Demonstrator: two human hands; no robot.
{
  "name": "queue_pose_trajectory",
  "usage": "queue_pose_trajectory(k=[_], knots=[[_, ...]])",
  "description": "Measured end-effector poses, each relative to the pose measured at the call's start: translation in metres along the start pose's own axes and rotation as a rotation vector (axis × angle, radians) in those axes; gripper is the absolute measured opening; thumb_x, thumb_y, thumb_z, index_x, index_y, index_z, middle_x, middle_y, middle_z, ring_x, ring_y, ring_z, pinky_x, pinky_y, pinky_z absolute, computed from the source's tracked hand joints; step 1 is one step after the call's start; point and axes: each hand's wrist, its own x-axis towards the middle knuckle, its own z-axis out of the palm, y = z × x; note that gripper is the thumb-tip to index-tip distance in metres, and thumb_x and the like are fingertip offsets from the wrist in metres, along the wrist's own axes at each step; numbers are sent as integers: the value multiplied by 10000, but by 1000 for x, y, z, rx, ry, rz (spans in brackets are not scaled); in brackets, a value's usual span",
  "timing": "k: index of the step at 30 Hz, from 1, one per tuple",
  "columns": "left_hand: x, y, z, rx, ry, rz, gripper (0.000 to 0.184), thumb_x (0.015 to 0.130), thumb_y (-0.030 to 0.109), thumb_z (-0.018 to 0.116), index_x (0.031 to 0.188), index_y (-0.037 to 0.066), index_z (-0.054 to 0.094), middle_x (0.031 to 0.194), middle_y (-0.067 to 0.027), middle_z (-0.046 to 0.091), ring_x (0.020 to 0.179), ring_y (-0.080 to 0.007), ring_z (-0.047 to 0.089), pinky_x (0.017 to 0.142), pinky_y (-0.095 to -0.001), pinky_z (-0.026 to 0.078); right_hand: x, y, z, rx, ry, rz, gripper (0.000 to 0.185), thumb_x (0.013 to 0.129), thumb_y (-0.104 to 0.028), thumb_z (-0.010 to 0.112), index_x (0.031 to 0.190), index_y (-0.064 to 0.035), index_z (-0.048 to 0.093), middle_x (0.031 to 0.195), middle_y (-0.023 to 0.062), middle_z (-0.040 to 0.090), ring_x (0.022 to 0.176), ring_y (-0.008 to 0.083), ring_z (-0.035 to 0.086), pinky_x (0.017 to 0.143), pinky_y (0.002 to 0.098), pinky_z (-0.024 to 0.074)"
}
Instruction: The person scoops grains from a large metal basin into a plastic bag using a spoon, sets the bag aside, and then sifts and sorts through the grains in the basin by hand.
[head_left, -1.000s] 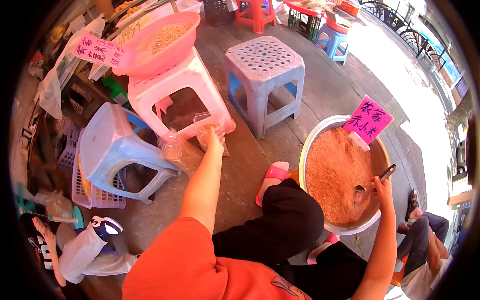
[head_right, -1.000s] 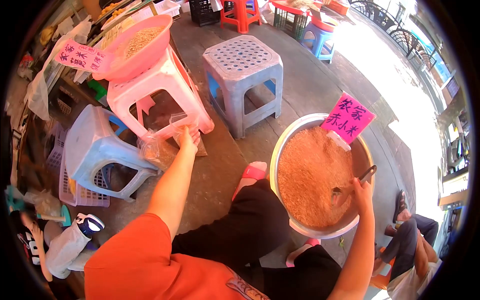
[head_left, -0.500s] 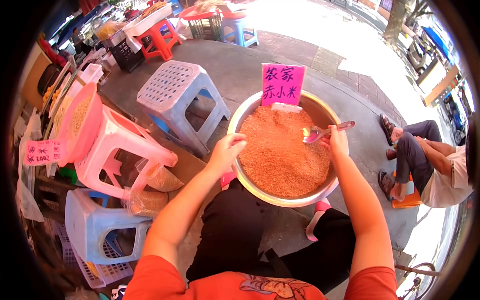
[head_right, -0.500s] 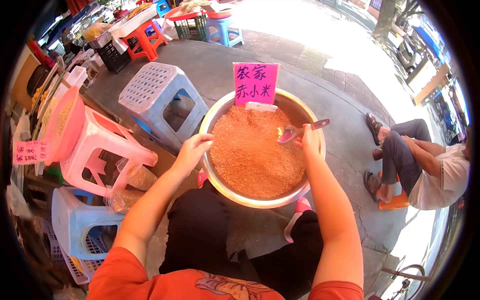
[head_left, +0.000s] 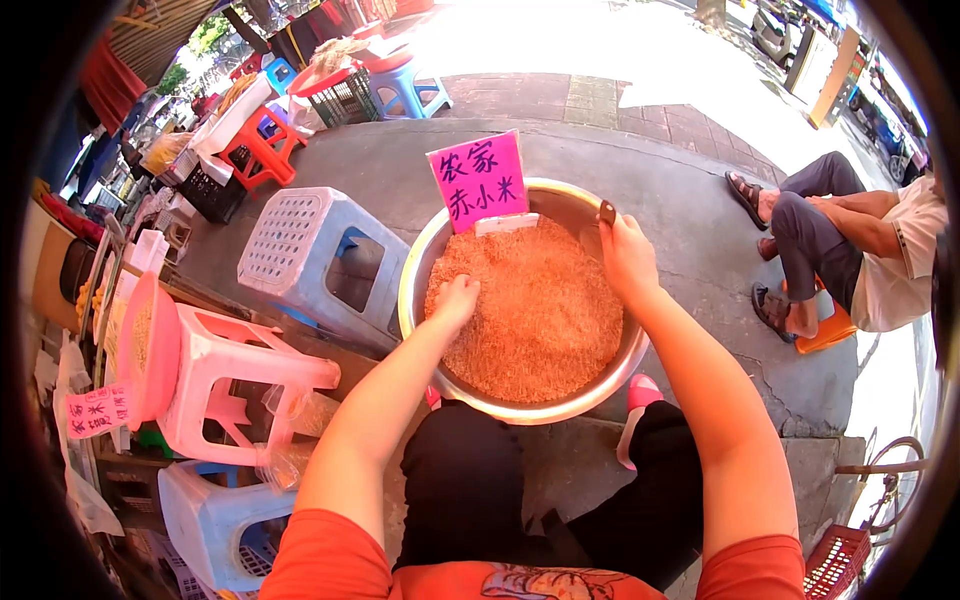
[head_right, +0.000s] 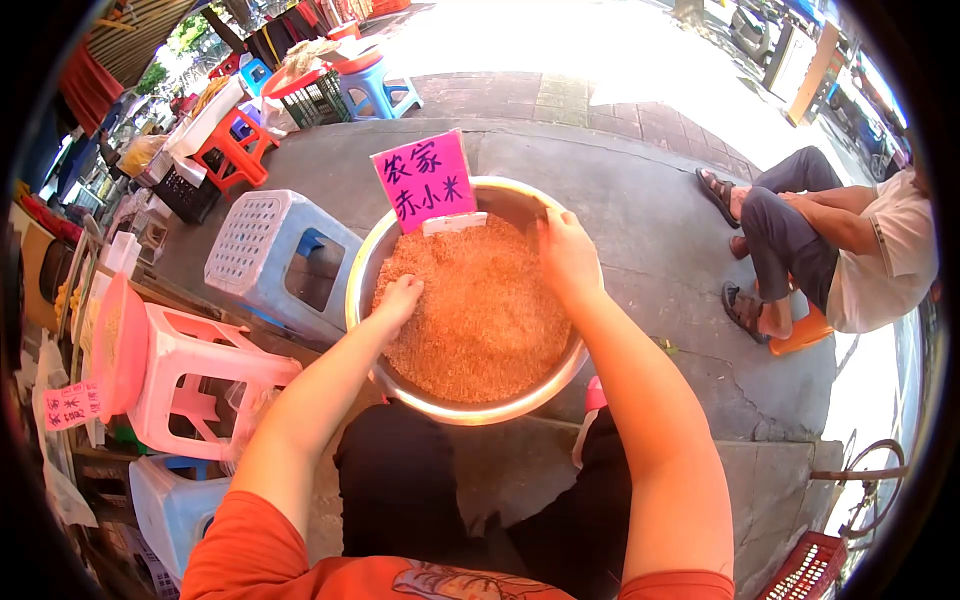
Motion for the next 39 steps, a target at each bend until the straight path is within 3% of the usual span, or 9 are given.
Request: queue_pose_trajectory(k=[7,10,17,21,24,28,32,35,39], knots=[[-45,50,30,159,72,332,488,879,336,577,1273,56,507,1289,-207,456,1236,-364,397,1021,-486,324,-5,80,104,623,-21,658,301,997,-301,439,1154,-73,560,841,26,551,651,66,530,557,232,440],[-26,53,15,326,314,343,550,864,363,586,1330,102,457,1381,-153,381,1302,-344,318,1040,-520,289,-17,47,87,309,-327,768,502,911,-387,496,1276,-43,513,1235,257,555,1169,409,504,1010,427,383],[33,36,6,255,167,76,492,880,394,564,1219,38,552,1186,-179,545,1133,-342,496,964,-448,377,-40,39,114,286,-468,718,590,883,-471,481,1244,-8,537,1270,218,523,1224,402,444,1039,464,334],[26,53,19,-493,-165,93,389,923,344,567,1012,-27,640,867,-73,645,830,-150,569,782,-292,436,-28,12,115,706,-559,835,500,872,-346,528,1225,8,537,1101,186,610,1037,283,582,909,391,428],[9,65,29,-599,-263,202,325,940,271,553,1083,-13,622,964,-39,633,909,-102,546,824,-256,422,-17,-8,98,930,-670,908,460,875,-304,546,1190,31,550,1065,151,619,947,225,596,819,346,458],[-19,67,9,-567,-353,282,305,942,236,553,1112,-12,609,978,-14,624,912,-73,538,849,-247,426,-4,-20,48,862,-912,660,440,882,-260,580,1239,-7,530,1052,108,624,964,184,590,831,341,461],[-50,49,-51,429,-242,704,814,771,334,735,1392,-22,348,1356,-199,412,1228,-301,428,1005,-420,374,-30,-22,1,238,-856,-123,789,774,-302,727,1404,-20,345,1344,254,422,1192,328,487,922,383,475],[-73,33,-63,712,-366,563,1098,638,382,814,1467,21,191,1388,-262,289,1251,-417,340,1003,-517,351,-63,-21,-6,-7,-1056,-171,1018,681,-292,808,1472,-92,200,1446,285,240,1272,424,364,962,464,462],[-81,45,-35,854,-367,403,1157,562,245,836,1454,-34,154,1235,-261,366,1152,-443,398,990,-495,391,-69,-29,20,-178,-1068,-114,1076,609,-135,811,1476,-116,173,1325,267,346,1194,483,384,945,500,459]])
